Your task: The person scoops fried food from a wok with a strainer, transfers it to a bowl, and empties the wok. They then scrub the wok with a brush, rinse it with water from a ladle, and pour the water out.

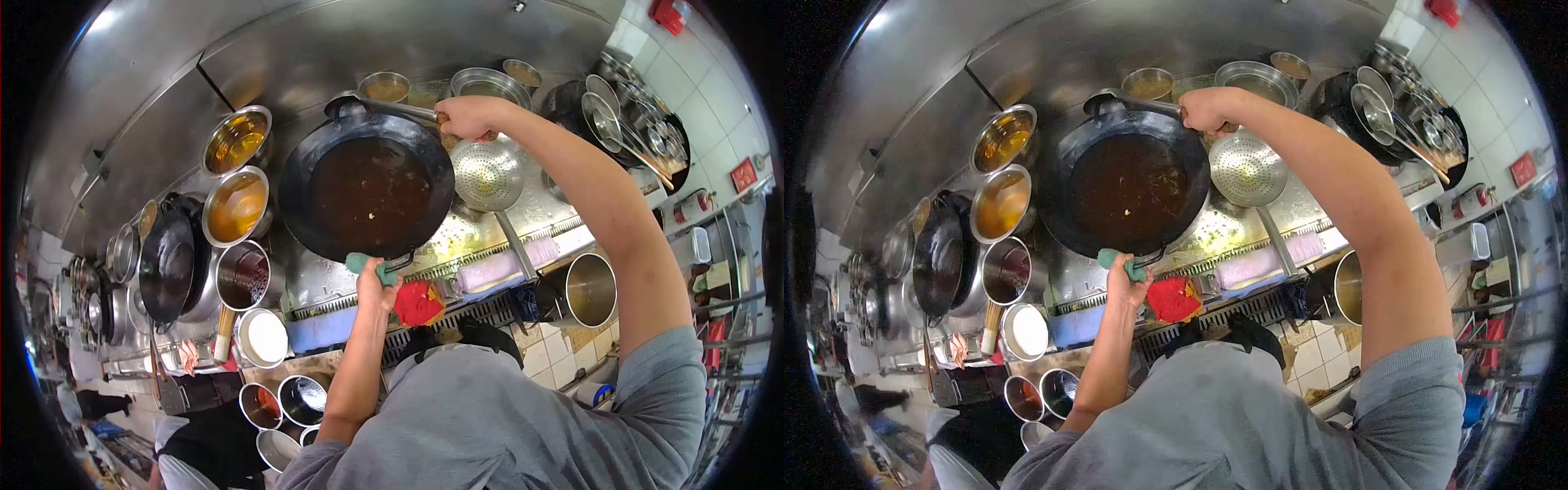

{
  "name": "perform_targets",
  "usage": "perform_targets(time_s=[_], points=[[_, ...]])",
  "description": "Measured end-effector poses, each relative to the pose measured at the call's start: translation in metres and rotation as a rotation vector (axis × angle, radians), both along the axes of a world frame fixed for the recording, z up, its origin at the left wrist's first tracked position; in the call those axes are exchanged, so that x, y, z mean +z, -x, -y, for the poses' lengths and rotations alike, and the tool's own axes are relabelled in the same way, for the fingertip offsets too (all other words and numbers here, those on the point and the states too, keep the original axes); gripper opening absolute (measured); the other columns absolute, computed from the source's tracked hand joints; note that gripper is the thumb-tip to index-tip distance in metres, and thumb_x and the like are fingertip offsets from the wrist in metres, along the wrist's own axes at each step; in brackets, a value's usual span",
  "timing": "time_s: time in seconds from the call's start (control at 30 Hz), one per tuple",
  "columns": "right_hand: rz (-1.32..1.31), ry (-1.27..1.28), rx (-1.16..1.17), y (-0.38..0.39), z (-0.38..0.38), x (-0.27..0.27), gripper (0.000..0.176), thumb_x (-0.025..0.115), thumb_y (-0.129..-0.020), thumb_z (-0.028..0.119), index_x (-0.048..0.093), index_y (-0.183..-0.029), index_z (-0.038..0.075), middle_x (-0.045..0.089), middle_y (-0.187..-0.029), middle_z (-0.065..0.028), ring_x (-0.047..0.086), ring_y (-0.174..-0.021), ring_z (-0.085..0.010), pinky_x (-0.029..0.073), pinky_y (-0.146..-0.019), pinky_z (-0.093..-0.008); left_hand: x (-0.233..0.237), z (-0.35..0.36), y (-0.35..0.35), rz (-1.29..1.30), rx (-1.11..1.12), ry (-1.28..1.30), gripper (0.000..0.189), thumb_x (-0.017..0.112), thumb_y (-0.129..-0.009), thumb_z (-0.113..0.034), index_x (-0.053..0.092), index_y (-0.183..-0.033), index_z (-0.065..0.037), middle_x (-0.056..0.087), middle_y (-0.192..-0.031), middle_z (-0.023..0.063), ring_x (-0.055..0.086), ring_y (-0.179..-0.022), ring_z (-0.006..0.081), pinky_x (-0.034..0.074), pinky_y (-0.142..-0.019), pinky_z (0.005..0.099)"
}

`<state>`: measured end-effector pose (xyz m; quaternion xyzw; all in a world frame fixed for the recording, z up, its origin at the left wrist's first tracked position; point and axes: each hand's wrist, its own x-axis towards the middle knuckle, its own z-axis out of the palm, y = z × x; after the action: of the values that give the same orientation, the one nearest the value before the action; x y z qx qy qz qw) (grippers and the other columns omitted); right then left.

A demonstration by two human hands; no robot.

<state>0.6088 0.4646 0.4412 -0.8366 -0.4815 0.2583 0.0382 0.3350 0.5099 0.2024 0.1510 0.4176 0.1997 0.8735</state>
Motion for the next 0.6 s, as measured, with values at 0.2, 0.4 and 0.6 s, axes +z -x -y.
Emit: perform_targets(time_s=[0.2, 0.4, 0.6], points=[[-0.023, -0.070, -0.050, -0.002, 0.035, 0.001, 0.019, 0.047, -0.080, 0.012, 0.049, -0.091, -0.002, 0.054, -0.052, -0.0122, 0.055, -0.044, -0.0239, 0.043, -0.042, -0.0384, 0.009, 0.009, 0.006, -0.021, -0.016, -0.029, 0.014, 0.057, -0.072, -0.012, 0.049, -0.083, -0.011, 0.051, -0.076, 0.0047, 0.049, -0.068, 0.0179, 0.041, -0.054, 0.0339], [0.064, -0.109, -0.067, 0.004, 0.095, 0.025, 0.026, 0.046, -0.069, 0.002, 0.051, -0.094, -0.004, 0.058, -0.069, -0.0199, 0.058, -0.050, -0.0246, 0.043, -0.043, -0.0399, 0.023, 0.029, -0.006, -0.030, -0.132, -0.030, 0.013, 0.058, -0.072, -0.014, 0.048, -0.080, -0.011, 0.052, -0.072, 0.0047, 0.048, -0.064, 0.0178, 0.041, -0.053, 0.0304], [0.127, -0.025, -0.118, -0.015, 0.171, 0.027, 0.016, 0.046, -0.062, 0.005, 0.060, -0.056, -0.001, 0.057, -0.053, -0.0174, 0.057, -0.048, -0.0246, 0.045, -0.045, -0.0381, 0.033, 0.067, -0.024, 0.020, -0.297, -0.051, 0.018, 0.060, -0.071, -0.014, 0.048, -0.084, -0.011, 0.053, -0.072, 0.0053, 0.051, -0.064, 0.0183, 0.040, -0.049, 0.0309]])
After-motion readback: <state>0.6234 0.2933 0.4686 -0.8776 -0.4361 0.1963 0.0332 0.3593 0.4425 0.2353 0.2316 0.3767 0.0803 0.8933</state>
